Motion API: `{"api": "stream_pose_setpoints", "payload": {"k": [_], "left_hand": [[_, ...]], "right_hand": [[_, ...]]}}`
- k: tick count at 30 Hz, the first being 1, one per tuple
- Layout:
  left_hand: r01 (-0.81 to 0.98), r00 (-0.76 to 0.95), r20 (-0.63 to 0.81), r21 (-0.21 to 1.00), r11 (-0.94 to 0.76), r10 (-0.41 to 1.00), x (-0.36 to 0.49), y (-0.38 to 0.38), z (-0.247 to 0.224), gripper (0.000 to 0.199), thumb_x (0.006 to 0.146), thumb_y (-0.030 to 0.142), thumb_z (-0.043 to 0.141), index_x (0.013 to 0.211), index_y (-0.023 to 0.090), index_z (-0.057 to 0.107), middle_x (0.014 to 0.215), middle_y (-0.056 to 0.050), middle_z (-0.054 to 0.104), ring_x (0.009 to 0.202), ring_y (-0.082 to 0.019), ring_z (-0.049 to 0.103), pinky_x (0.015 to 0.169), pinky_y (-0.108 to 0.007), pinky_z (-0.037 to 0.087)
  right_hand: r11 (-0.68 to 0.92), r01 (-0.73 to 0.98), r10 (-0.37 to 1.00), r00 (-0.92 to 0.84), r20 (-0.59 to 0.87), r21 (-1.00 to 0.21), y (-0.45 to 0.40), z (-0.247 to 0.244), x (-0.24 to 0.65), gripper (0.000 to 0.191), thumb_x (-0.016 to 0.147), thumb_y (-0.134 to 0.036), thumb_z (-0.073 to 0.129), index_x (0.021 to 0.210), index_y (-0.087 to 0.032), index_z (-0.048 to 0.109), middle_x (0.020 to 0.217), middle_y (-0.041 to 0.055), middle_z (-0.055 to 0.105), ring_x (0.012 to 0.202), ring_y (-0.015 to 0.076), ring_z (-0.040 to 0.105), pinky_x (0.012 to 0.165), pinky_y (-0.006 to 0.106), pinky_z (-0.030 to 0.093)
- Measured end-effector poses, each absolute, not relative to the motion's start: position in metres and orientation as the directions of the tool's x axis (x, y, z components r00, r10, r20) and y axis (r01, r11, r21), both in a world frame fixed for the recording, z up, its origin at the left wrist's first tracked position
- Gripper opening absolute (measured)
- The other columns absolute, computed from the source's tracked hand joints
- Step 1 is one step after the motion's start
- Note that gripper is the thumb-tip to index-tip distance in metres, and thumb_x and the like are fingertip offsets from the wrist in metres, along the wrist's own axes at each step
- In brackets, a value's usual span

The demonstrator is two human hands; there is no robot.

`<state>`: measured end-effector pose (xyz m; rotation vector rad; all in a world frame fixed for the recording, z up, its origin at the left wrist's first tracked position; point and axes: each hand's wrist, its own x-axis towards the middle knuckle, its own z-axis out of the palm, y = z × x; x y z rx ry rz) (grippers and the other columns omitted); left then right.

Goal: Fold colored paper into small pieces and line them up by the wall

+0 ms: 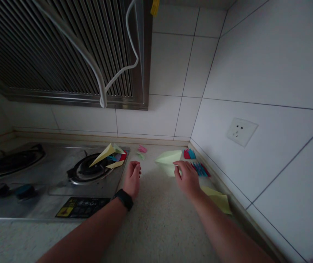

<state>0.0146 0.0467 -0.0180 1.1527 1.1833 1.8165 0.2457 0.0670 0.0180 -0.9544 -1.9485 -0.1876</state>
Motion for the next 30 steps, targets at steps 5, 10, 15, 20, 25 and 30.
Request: {"api": "stream_pose_setpoints", "payload": {"k": [5, 10, 15, 20, 25, 30], "left_hand": [[0.032, -0.323, 0.389, 0.916, -0.400, 0.863, 0.012, 0.048, -0.022, 0.015, 0.088, 0.031, 0.046, 0.096, 0.019, 0.047, 0.080, 0.002, 0.046, 0.066, -0.010, 0.047, 0.059, -0.021, 0.040], [0.176, -0.264, 0.427, 0.903, -0.392, 0.865, 0.015, 0.041, -0.021, 0.014, 0.089, 0.029, 0.043, 0.100, 0.019, 0.045, 0.082, 0.001, 0.047, 0.066, -0.010, 0.047, 0.062, -0.022, 0.041], [0.345, -0.130, 0.486, 0.839, -0.421, 0.864, 0.023, 0.028, -0.016, 0.015, 0.087, 0.023, 0.046, 0.100, 0.018, 0.047, 0.083, 0.000, 0.049, 0.073, -0.012, 0.049, 0.066, -0.024, 0.042], [0.498, 0.056, 0.501, 0.736, -0.459, 0.864, 0.026, 0.017, -0.017, 0.018, 0.082, 0.017, 0.052, 0.100, 0.017, 0.053, 0.080, -0.001, 0.052, 0.072, -0.014, 0.051, 0.069, -0.027, 0.043], [0.625, 0.195, 0.483, 0.610, -0.487, 0.854, 0.020, 0.013, -0.018, 0.015, 0.079, 0.012, 0.054, 0.091, 0.017, 0.062, 0.080, -0.003, 0.056, 0.077, -0.016, 0.053, 0.075, -0.030, 0.043], [0.699, 0.236, 0.473, 0.524, -0.486, 0.849, 0.011, 0.011, -0.019, 0.014, 0.080, 0.012, 0.055, 0.087, 0.016, 0.066, 0.081, -0.005, 0.058, 0.080, -0.017, 0.055, 0.080, -0.033, 0.043]], "right_hand": [[0.659, 0.710, 0.532, -0.206, 0.821, -0.249, 0.063, 0.021, 0.254, 0.020, 0.085, -0.017, 0.048, 0.101, -0.022, 0.059, 0.095, 0.0078, 0.066, 0.093, 0.0251, 0.058, 0.085, 0.042, 0.045], [0.607, 0.643, 0.557, 0.074, 0.828, -0.466, 0.061, 0.017, 0.260, 0.017, 0.086, -0.022, 0.048, 0.098, -0.020, 0.060, 0.094, 0.0080, 0.064, 0.089, 0.0230, 0.058, 0.084, 0.039, 0.045], [0.562, 0.522, 0.608, 0.264, 0.748, -0.641, 0.063, 0.017, 0.263, 0.018, 0.084, -0.027, 0.049, 0.095, -0.018, 0.061, 0.086, 0.0054, 0.062, 0.074, 0.0193, 0.053, 0.072, 0.033, 0.043], [0.536, 0.296, 0.695, 0.377, 0.612, -0.791, 0.061, 0.009, 0.265, 0.020, 0.078, -0.030, 0.054, 0.090, -0.016, 0.062, 0.081, 0.0031, 0.060, 0.070, 0.0177, 0.050, 0.069, 0.031, 0.041], [0.519, 0.117, 0.725, 0.464, 0.509, -0.847, 0.046, 0.000, 0.270, 0.021, 0.072, -0.030, 0.056, 0.087, -0.016, 0.062, 0.072, 0.0006, 0.058, 0.066, 0.0168, 0.050, 0.064, 0.028, 0.040], [0.539, -0.018, 0.748, 0.469, 0.469, -0.842, 0.032, 0.001, 0.272, 0.019, 0.068, -0.032, 0.058, 0.081, -0.018, 0.062, 0.074, 0.0000, 0.059, 0.072, 0.0170, 0.054, 0.067, 0.029, 0.041]]}}
